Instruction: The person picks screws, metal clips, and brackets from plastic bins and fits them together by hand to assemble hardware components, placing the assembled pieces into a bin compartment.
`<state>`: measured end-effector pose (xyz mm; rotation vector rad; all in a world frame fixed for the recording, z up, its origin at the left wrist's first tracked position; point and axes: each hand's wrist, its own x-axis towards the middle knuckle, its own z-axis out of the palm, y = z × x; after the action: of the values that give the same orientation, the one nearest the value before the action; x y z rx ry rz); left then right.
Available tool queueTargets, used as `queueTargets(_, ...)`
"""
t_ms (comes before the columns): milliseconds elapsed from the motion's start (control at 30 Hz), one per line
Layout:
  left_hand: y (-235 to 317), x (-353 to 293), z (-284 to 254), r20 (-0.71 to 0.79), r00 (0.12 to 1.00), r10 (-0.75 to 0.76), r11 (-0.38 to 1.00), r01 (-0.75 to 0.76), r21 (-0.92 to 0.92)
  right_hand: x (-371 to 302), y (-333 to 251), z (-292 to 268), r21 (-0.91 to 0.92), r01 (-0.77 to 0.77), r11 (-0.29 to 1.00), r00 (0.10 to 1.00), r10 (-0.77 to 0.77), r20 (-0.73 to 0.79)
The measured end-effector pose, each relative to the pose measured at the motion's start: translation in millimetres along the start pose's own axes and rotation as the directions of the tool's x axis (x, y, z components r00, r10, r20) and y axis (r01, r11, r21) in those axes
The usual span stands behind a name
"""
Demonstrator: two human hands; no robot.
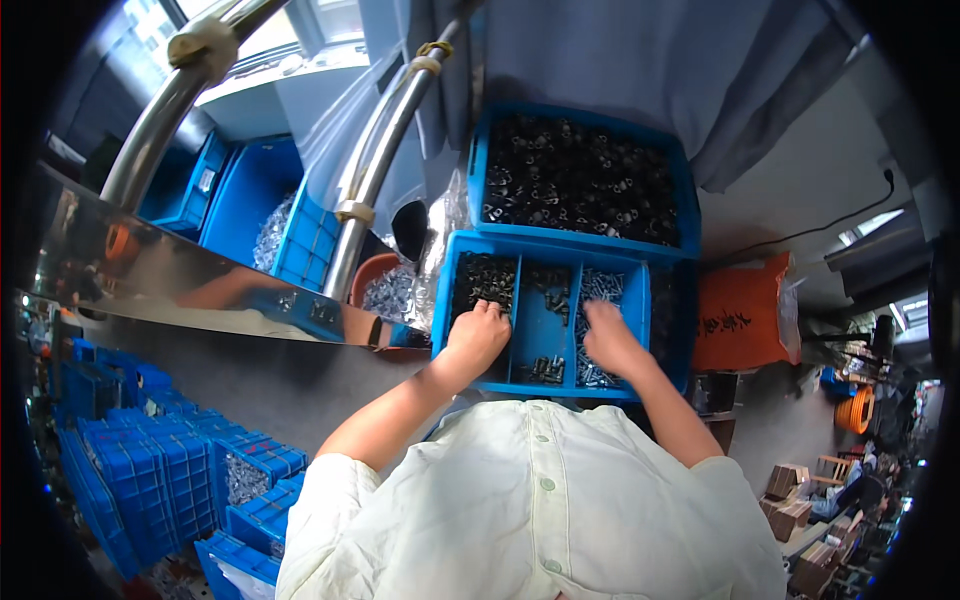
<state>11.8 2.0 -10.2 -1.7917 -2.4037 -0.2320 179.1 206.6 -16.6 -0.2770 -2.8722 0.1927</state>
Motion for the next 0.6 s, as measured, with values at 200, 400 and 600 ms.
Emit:
queueTargets(200, -16.1, 5.7, -16.2, 0.288, 0.958, 0.007, 0.989, 0.035, -0.140, -5.3, -17.1, 1.8, 0.014, -0.144, 0.989, 0.951, 0.135, 0.280)
queueTargets(400, -29.9, 8.0, -32.0, 0.312, 0.948, -0.057, 0.895, 0.187, -0.405, 5.6, 8.3, -11.6, 0.274, -0.135, 0.952, 0.969, 0.070, 0.235)
queueTargets(600, -29.3, 2.2, -42.0, 0.204, 0.963, -0.176, 0.575, 0.269, -0.772, 2.0, 2.6, -30.7, 0.630, -0.460, 0.626, 0.888, 0.340, 0.310)
